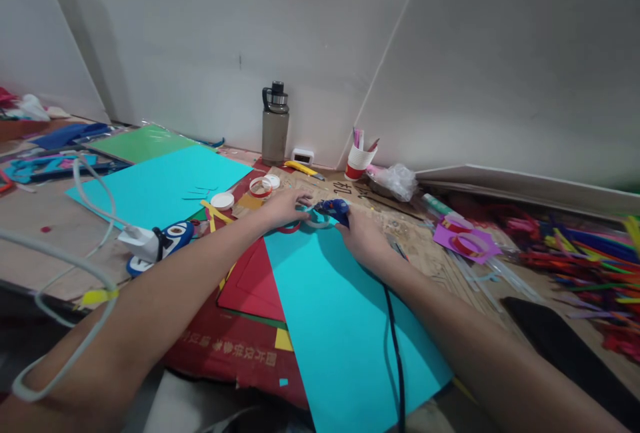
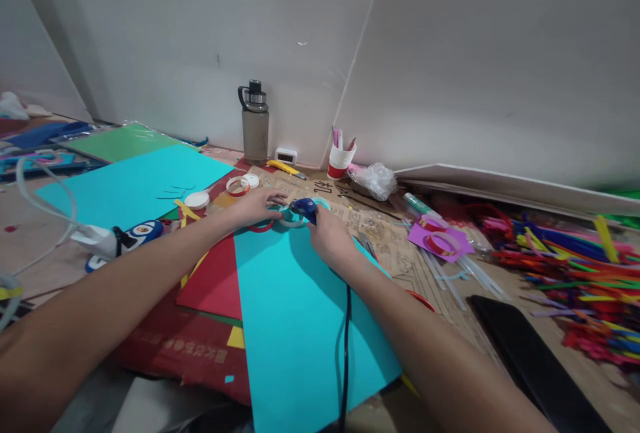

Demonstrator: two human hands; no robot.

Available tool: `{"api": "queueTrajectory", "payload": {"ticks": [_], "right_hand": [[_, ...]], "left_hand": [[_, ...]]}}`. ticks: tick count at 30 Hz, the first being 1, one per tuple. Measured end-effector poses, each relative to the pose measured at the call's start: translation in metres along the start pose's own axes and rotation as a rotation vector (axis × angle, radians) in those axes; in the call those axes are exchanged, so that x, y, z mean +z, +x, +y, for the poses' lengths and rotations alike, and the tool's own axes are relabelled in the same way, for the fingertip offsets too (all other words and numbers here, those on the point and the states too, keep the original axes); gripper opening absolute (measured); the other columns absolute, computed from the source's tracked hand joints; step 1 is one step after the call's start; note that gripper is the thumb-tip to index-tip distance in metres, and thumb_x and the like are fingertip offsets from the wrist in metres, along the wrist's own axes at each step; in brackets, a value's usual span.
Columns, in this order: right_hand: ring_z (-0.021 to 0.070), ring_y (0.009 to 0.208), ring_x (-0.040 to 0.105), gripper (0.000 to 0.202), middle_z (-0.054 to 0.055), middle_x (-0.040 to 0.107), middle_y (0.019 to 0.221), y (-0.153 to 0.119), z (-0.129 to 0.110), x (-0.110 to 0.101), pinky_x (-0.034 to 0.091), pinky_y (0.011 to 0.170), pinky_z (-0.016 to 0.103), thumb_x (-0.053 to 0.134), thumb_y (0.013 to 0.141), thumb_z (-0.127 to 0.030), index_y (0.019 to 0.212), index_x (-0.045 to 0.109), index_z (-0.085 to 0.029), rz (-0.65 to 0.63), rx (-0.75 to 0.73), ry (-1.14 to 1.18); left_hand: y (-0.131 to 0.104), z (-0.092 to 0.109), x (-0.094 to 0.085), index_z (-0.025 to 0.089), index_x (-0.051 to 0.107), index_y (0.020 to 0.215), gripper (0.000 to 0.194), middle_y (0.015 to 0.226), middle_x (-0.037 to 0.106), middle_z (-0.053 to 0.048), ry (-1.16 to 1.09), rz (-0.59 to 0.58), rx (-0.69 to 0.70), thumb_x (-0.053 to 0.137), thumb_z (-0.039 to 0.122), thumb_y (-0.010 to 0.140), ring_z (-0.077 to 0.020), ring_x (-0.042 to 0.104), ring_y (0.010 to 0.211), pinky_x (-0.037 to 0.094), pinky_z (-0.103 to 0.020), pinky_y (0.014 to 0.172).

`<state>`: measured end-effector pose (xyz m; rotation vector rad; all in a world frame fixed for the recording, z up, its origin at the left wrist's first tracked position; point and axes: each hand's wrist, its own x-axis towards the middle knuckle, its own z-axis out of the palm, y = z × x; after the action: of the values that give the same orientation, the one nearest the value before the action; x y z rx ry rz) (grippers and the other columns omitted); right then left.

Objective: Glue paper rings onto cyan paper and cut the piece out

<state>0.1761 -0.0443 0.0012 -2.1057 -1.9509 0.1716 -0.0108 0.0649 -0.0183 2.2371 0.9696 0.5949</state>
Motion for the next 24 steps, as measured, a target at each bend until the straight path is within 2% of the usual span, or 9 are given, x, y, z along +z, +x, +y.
{"api": "queueTrajectory", "payload": {"ticks": [6, 11, 18, 24], "right_hand": [[0.0298, 0.107, 0.06, 0.032, 0.018, 0.064, 0.115, -0.006, 0.006, -0.001, 0.043, 0.085, 0.035, 0.051, 0.089, -0.024, 0.119, 0.053, -0.012, 0.032, -0.02, -0.022], [0.0313, 0.101, 0.062, 0.027, 0.018, 0.066, 0.111, -0.014, 0.004, -0.007, 0.044, 0.08, 0.038, 0.049, 0.089, -0.024, 0.113, 0.055, -0.013, 0.028, 0.005, -0.07], [0.0311, 0.105, 0.061, 0.033, 0.018, 0.064, 0.114, -0.012, 0.003, -0.006, 0.044, 0.083, 0.036, 0.051, 0.089, -0.025, 0.119, 0.054, -0.011, 0.039, 0.024, 0.038], [0.0292, 0.103, 0.061, 0.034, 0.015, 0.065, 0.113, -0.008, 0.001, -0.003, 0.044, 0.078, 0.033, 0.051, 0.089, -0.027, 0.12, 0.054, -0.014, -0.002, 0.079, 0.165]], "left_hand": [[0.001, -0.002, 0.0, 0.017, 0.057, 0.123, 0.06, 0.121, 0.066, -0.011, -0.035, -0.008, -0.037, 0.076, 0.026, 0.067, -0.0222, 0.062, 0.112, 0.049, -0.03, 0.092], [-0.001, 0.004, -0.002, 0.014, 0.056, 0.124, 0.058, 0.122, 0.065, -0.013, -0.009, -0.021, -0.029, 0.074, 0.025, 0.069, -0.0217, 0.062, 0.111, 0.049, -0.03, 0.091], [-0.009, 0.021, -0.012, 0.015, 0.061, 0.121, 0.055, 0.119, 0.067, -0.01, 0.121, 0.046, -0.025, 0.075, 0.031, 0.069, -0.0238, 0.063, 0.108, 0.048, -0.032, 0.092], [-0.006, 0.017, -0.011, 0.017, 0.064, 0.116, 0.046, 0.108, 0.071, -0.007, 0.097, 0.072, -0.05, 0.07, 0.026, 0.071, -0.0217, 0.066, 0.098, 0.051, -0.031, 0.087]]}}
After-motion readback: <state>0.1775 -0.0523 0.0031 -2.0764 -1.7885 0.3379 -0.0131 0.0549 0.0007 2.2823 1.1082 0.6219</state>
